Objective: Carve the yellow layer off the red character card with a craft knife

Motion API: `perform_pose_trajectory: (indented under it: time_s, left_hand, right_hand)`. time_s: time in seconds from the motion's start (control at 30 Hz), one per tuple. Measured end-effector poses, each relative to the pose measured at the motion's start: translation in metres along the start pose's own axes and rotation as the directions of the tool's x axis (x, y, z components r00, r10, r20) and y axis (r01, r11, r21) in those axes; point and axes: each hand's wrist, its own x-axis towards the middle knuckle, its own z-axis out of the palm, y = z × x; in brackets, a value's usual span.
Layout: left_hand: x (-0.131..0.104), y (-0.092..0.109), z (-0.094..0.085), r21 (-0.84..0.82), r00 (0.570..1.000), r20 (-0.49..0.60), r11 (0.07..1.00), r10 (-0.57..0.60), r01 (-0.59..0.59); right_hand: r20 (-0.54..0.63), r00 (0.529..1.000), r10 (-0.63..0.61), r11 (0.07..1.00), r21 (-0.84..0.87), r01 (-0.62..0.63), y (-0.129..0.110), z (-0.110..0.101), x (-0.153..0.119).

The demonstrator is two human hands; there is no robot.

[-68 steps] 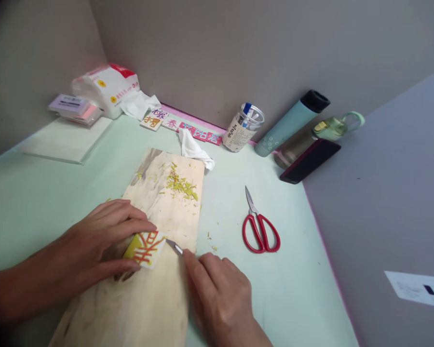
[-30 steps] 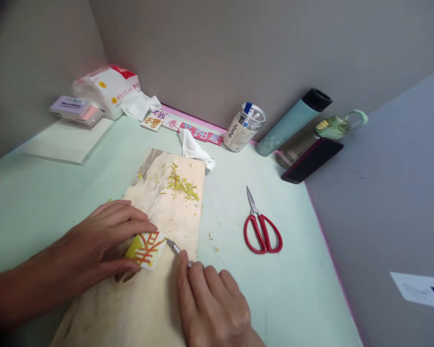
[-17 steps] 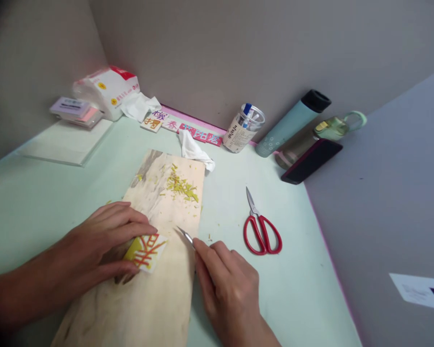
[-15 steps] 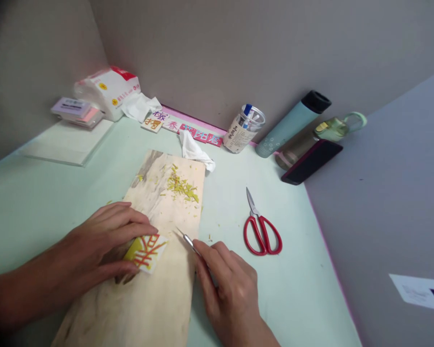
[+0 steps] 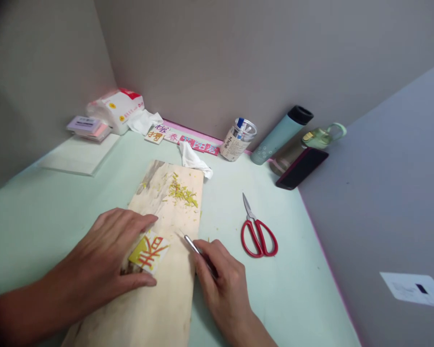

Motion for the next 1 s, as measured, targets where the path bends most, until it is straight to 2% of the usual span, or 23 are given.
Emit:
perform_pose_trajectory:
  time_s: [0.33, 0.47, 0.6, 0.7, 0.77, 0.87, 1.0]
  left_hand:
    - [-0.003, -0.002, 0.005, -0.008, 0.999, -0.013, 0.999, 0.032, -0.032]
    - [-0.005, 0.000, 0.004, -0.053, 0.998, 0.021, 0.997, 0.054, -0.053]
    - [-0.007, -0.005, -0.004, -0.149, 0.981, 0.105, 0.978, 0.164, -0.148]
    - [-0.005, -0.013, -0.016, -0.205, 0.972, 0.105, 0.961, 0.212, -0.188]
    - [-0.001, -0.019, -0.025, -0.234, 0.985, 0.087, 0.964, 0.146, -0.122]
    - [0.006, -0.023, -0.035, -0.242, 0.998, 0.058, 0.969, -0.034, 0.047]
    - [0.010, -0.023, -0.034, -0.232, 0.994, 0.067, 0.968, -0.086, 0.099]
  right_hand:
    - [-0.039, 0.996, 0.075, 0.994, 0.085, -0.071, 0.008, 0.000, 0.000]
    - [-0.052, 0.994, 0.096, 0.989, 0.118, -0.089, 0.012, 0.002, -0.001]
    - [-0.064, 0.995, 0.078, 0.990, 0.125, -0.069, 0.014, 0.003, -0.002]
    - [-0.079, 0.995, 0.065, 0.990, 0.131, -0.055, 0.012, 0.005, -0.001]
    - [-0.089, 0.994, 0.063, 0.990, 0.132, -0.051, 0.011, 0.005, 0.001]
    - [-0.095, 0.993, 0.066, 0.991, 0.124, -0.054, 0.008, 0.006, 0.002]
    - [-0.081, 0.995, 0.059, 0.994, 0.095, -0.051, 0.005, 0.008, 0.001]
